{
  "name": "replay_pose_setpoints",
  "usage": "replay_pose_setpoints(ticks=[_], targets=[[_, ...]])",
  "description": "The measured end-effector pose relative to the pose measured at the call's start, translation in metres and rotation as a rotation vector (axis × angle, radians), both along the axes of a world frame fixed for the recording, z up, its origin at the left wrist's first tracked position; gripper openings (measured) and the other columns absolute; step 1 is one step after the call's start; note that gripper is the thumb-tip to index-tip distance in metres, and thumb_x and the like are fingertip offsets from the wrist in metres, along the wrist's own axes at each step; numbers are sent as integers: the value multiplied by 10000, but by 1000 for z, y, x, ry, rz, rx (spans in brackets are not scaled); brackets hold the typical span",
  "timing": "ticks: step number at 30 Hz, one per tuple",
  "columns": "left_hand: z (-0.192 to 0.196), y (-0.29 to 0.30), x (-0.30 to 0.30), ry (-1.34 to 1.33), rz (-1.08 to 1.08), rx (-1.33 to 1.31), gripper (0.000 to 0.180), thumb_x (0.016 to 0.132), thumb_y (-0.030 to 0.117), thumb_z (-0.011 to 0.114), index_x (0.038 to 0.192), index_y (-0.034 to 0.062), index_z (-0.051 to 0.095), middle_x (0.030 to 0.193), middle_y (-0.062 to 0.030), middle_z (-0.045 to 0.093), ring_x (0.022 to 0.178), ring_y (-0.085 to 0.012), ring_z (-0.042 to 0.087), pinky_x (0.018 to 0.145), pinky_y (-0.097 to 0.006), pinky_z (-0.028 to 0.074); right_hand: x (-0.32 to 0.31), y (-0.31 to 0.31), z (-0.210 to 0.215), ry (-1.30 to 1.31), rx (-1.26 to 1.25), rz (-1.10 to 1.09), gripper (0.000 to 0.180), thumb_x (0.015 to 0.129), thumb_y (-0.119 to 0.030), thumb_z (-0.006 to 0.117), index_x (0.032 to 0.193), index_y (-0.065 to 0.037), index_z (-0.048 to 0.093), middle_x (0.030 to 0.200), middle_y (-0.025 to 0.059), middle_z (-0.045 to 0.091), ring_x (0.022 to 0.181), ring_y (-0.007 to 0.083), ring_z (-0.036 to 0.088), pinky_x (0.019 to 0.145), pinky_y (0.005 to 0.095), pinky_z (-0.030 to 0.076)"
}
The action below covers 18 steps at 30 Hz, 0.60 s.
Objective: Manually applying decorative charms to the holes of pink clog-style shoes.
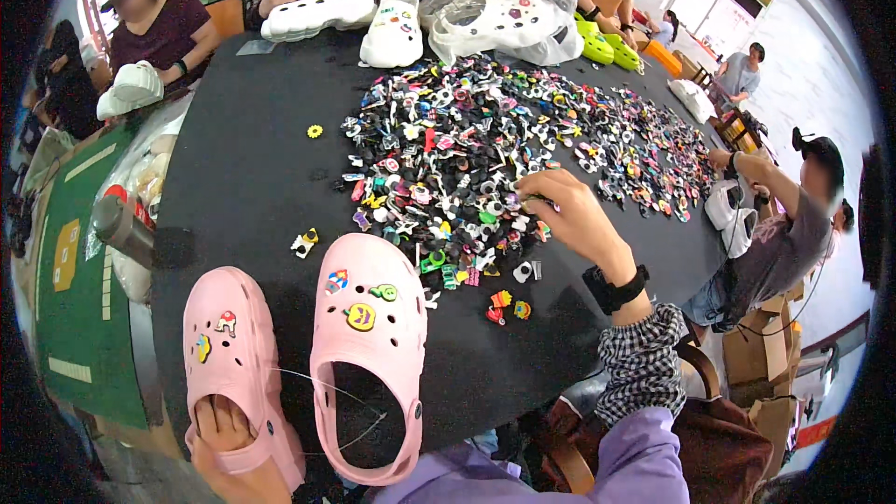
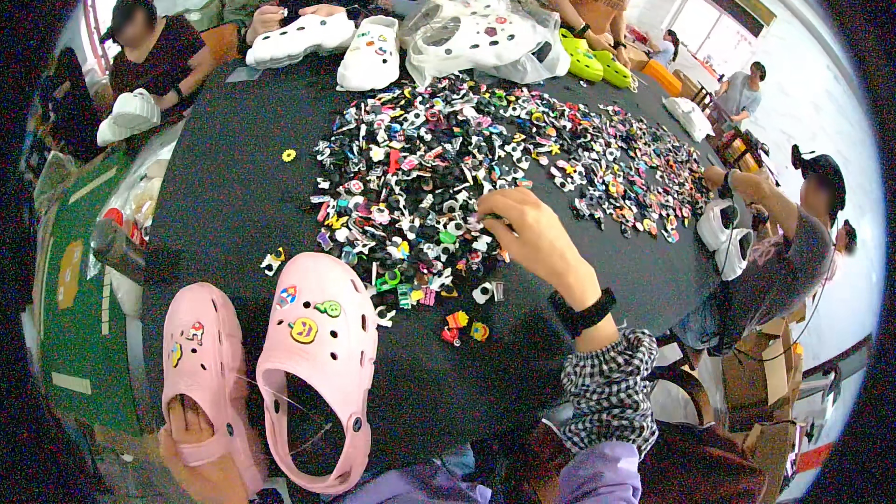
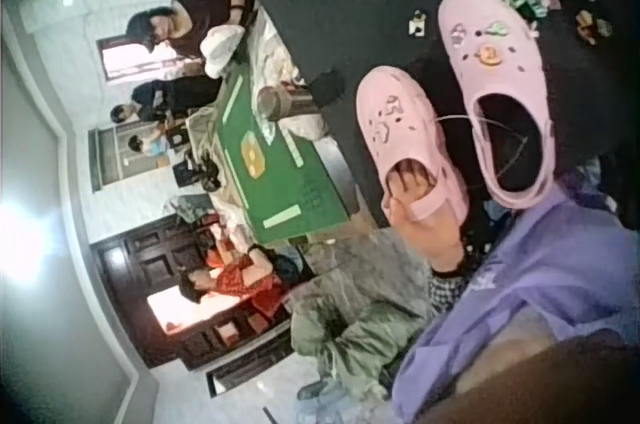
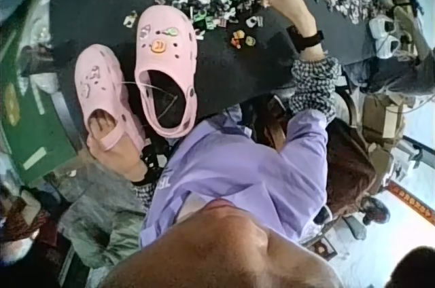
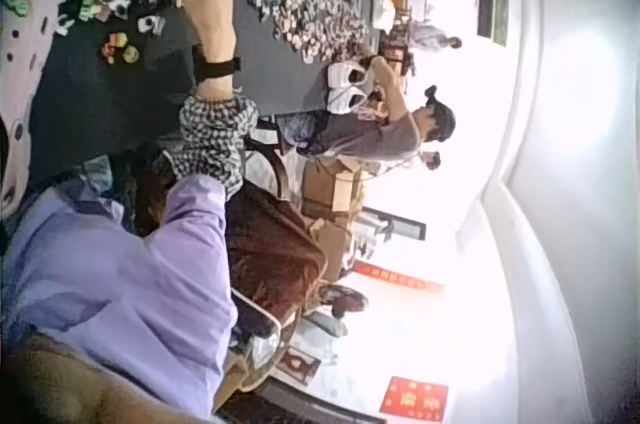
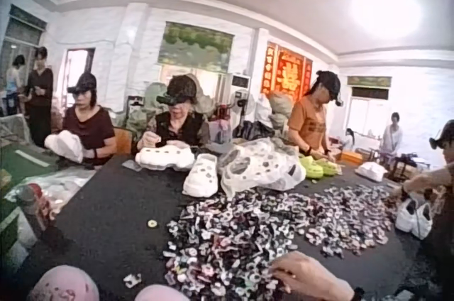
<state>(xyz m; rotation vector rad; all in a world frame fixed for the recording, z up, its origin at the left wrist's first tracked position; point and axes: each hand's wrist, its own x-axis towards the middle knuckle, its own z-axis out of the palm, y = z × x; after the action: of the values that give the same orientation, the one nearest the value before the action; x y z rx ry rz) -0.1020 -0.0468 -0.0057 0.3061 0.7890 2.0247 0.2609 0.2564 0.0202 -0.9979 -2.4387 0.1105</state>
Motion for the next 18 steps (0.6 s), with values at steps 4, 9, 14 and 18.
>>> replay_pose_setpoints(ticks=[4, 9, 14, 18], targets=[[5, 1, 3, 54, 96, -95, 609, 907, 345, 494, 1323, -88, 390, 1382, -218, 399, 1324, -314, 322, 1125, -425, 204, -26, -4, -1, 3, -101, 53, 166, 820, -50, 567, 971, -60, 635, 902, 119, 629, 877, 315, 606, 789, 403, 497], [13, 6, 8, 21, 141, -143, 603, 913, 338, 480, 1317, -100, 386, 1378, -238, 389, 1324, -326, 315, 1128, -424, 196, -28, 8, -12, -122, -155, 33, 201, 808, -18, 570, 980, -79, 655, 894, 101, 604, 833, 300, 609, 731, 387, 493], [2, 4, 3, -5, 99, -101, 607, 917, 348, 475, 1315, -102, 386, 1376, -238, 392, 1321, -326, 318, 1131, -421, 190, -12, 12, -10, -263, 9, -217, 217, 828, -42, 543, 984, -125, 670, 865, 99, 576, 792, 312, 608, 690, 404, 494], [-14, -2, -6, 129, 108, -40, 739, 891, 446, 493, 1403, -41, 277, 1441, -160, 336, 1325, -274, 327, 1112, -416, 237, -18, 8, 0, -224, -66, -185, 214, 834, -29, 530, 977, -103, 671, 878, 113, 575, 811, 316, 601, 712, 397, 487]])
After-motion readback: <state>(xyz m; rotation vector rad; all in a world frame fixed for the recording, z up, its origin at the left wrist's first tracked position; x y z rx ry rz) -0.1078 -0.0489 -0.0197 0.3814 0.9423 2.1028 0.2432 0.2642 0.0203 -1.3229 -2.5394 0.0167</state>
